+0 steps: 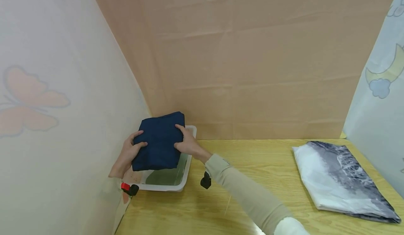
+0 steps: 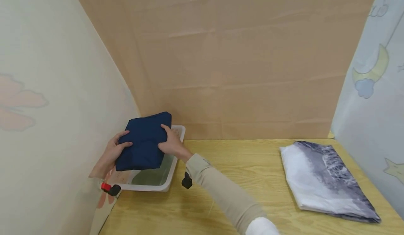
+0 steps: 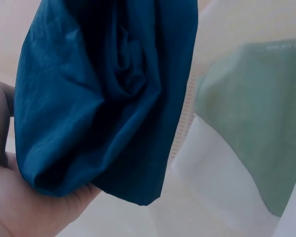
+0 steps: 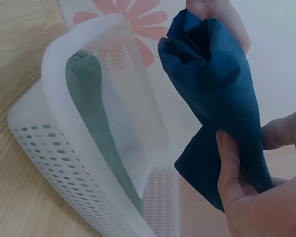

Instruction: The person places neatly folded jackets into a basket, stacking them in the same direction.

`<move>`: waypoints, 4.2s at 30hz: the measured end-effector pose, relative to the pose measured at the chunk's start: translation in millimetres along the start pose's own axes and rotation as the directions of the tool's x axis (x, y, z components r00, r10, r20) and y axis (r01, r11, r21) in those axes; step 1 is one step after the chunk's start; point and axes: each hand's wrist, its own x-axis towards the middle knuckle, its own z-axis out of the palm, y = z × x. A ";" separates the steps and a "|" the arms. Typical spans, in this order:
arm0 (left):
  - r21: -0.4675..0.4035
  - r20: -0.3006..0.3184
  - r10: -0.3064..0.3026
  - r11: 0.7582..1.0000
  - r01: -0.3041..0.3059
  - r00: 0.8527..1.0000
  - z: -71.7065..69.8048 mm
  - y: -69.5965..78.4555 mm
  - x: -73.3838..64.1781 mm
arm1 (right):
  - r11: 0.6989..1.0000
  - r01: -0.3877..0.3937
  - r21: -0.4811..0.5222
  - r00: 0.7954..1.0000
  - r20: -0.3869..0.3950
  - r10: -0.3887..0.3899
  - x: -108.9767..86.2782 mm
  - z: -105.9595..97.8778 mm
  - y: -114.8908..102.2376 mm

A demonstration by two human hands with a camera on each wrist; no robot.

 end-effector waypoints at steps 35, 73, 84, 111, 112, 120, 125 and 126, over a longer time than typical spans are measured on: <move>0.241 0.035 -0.110 0.966 0.098 0.993 21.9 -58.8 23.6 | 0.990 -0.142 0.020 0.989 -0.030 0.143 8.4 20.2 61.2; 0.418 0.080 -0.179 0.899 0.130 0.981 22.7 -81.7 24.0 | 0.952 -0.296 0.075 0.955 0.054 0.292 1.4 39.2 42.7; 0.453 0.110 -0.119 0.890 0.057 0.987 16.9 -56.3 15.8 | 0.960 -0.279 0.014 0.959 0.055 0.278 -6.4 21.6 23.5; 0.486 0.156 -0.052 0.874 -0.031 0.986 45.4 -11.6 6.4 | 0.982 -0.185 -0.044 0.980 0.063 0.188 -30.3 -26.9 -1.8; 0.485 0.149 -0.044 0.874 -0.034 0.988 47.1 -10.5 6.2 | 0.983 -0.180 -0.046 0.981 0.067 0.182 -31.0 -30.5 -2.1; 0.455 0.113 -0.020 0.890 -0.034 0.993 60.5 -3.8 -3.0 | 0.983 -0.139 -0.120 0.984 0.093 0.150 -43.5 -52.8 -1.3; 0.440 0.114 -0.009 0.897 -0.042 0.993 67.8 -5.3 -6.9 | 0.982 -0.131 -0.134 0.985 0.099 0.145 -55.0 -62.2 1.5; 0.444 0.113 -0.002 0.895 -0.049 0.994 69.2 -4.9 -7.5 | 0.983 -0.125 -0.133 0.985 0.101 0.138 -57.6 -63.9 1.4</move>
